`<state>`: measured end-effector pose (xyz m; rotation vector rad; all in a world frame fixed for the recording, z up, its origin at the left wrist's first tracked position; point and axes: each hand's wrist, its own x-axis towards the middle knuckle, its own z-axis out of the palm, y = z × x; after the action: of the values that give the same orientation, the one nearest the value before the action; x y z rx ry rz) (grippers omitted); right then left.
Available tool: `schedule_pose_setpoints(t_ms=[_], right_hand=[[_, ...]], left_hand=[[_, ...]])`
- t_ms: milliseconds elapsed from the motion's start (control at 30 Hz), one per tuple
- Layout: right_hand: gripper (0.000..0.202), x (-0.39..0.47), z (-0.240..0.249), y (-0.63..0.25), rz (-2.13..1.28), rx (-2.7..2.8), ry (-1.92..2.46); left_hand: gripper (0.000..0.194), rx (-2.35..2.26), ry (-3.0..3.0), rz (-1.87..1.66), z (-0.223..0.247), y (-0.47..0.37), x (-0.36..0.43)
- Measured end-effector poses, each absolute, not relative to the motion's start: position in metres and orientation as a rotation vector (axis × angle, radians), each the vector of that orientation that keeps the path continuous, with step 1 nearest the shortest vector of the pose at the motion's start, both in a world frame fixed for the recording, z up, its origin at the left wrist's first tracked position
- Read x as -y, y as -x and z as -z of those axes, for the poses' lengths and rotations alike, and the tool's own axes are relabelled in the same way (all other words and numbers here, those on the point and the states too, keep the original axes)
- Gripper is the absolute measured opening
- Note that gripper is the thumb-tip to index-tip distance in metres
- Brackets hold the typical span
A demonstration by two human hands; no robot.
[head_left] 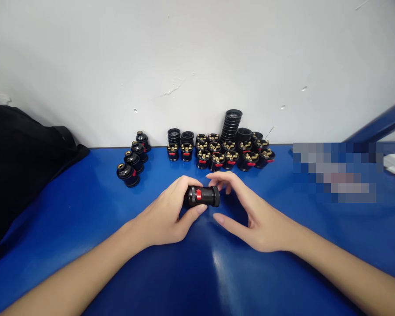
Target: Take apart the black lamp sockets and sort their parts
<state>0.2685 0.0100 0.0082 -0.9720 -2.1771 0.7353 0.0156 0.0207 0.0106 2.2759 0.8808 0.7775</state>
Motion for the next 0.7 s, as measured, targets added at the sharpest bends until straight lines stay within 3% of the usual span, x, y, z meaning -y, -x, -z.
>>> schedule_pose_setpoints(t_ms=[100,233,367,500,633,700], right_hand=[[0.039,-0.0095,-0.0086,-0.2682,-0.836,2.150,1.041],[0.056,-0.0095,-0.0082,-0.2669,-0.734,2.153,0.985],[0.033,-0.0111,-0.0088,-0.2666,-0.786,2.136,1.043],[0.054,-0.0112,-0.0099,-0.2682,-0.711,2.146,0.997],[0.032,-0.0111,-0.0098,-0.2681,-0.772,2.165,1.047],[0.039,-0.0113,-0.0095,-0.2673,-0.732,2.159,1.030]], left_hand=[[0.025,-0.879,-2.276,-0.783,-0.0111,-0.0160,-0.0214],[0.027,-0.879,-2.264,-0.780,-0.0114,-0.0155,-0.0208],[0.026,-0.872,-2.271,-0.775,-0.0102,-0.0149,-0.0207],[0.028,-0.880,-2.260,-0.778,-0.0095,-0.0145,-0.0220],[0.027,-0.891,-2.263,-0.777,-0.0103,-0.0131,-0.0219],[0.028,-0.902,-2.260,-0.767,-0.0106,-0.0126,-0.0213]])
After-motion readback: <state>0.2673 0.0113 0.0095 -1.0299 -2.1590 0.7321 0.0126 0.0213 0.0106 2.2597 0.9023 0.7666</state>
